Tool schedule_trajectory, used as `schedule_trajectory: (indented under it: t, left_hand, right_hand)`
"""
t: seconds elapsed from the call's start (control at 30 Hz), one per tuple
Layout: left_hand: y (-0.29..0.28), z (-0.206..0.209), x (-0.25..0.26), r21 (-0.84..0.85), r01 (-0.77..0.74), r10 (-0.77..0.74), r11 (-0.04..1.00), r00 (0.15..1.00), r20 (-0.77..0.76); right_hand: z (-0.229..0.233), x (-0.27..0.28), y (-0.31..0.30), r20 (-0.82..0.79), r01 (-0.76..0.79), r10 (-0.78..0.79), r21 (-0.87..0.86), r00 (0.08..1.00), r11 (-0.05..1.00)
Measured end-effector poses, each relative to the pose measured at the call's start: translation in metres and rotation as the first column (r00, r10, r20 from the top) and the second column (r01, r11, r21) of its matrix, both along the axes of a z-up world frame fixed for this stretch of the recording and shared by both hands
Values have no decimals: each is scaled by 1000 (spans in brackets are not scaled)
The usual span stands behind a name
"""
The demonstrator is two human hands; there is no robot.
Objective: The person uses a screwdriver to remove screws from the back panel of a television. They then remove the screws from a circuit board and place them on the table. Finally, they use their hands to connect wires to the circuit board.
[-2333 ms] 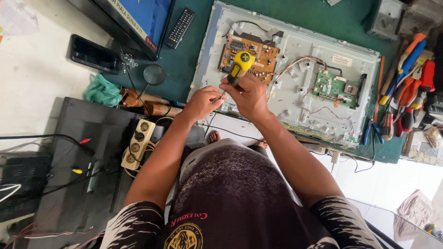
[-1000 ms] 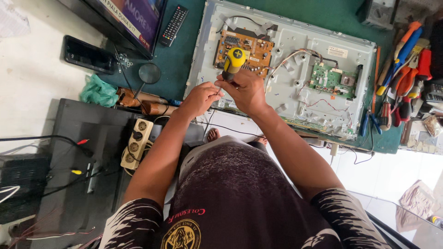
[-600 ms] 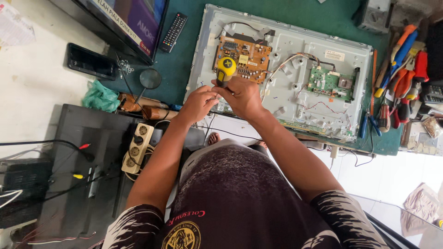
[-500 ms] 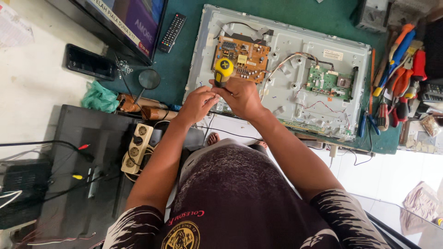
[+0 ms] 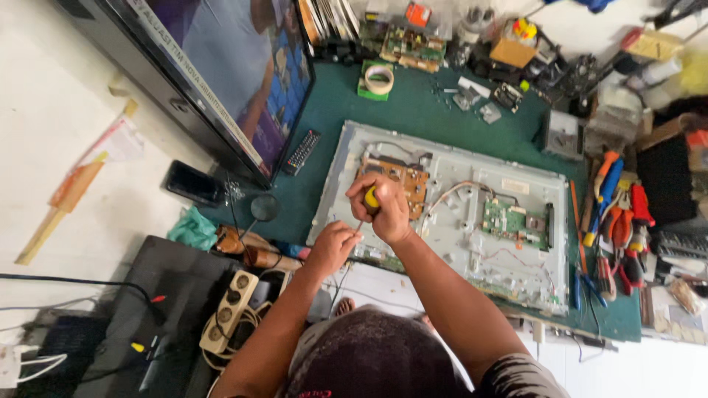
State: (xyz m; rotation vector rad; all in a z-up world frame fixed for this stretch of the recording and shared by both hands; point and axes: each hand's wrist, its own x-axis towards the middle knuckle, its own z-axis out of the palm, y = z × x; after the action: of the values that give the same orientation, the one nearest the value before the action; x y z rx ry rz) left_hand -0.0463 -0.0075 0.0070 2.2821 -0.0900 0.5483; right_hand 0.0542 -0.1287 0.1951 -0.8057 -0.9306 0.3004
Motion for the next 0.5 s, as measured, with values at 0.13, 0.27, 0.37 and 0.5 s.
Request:
schedule_trajectory:
  t: [0.13,0.27,0.37,0.5]
  left_hand:
    - [-1,44,-8,-96,-32,35,995,999,30]
    - [-2,79,-12,-255,-30,21,966,999,-39]
    - [-7,90,-6,-204,41,-49,978,998,-35]
    - [-7,80,-6,-182,-143,134,973,989,-62]
  right_hand:
    - [16,-4,4,127,99,-94,-33,987,995]
    - [47,-10,3,-85,67,-98,-312,992,948]
    - [-2,-3,5,-94,43,-69,-254,993,966]
    - [-7,-33,-22,49,143,-136,-425,990,894]
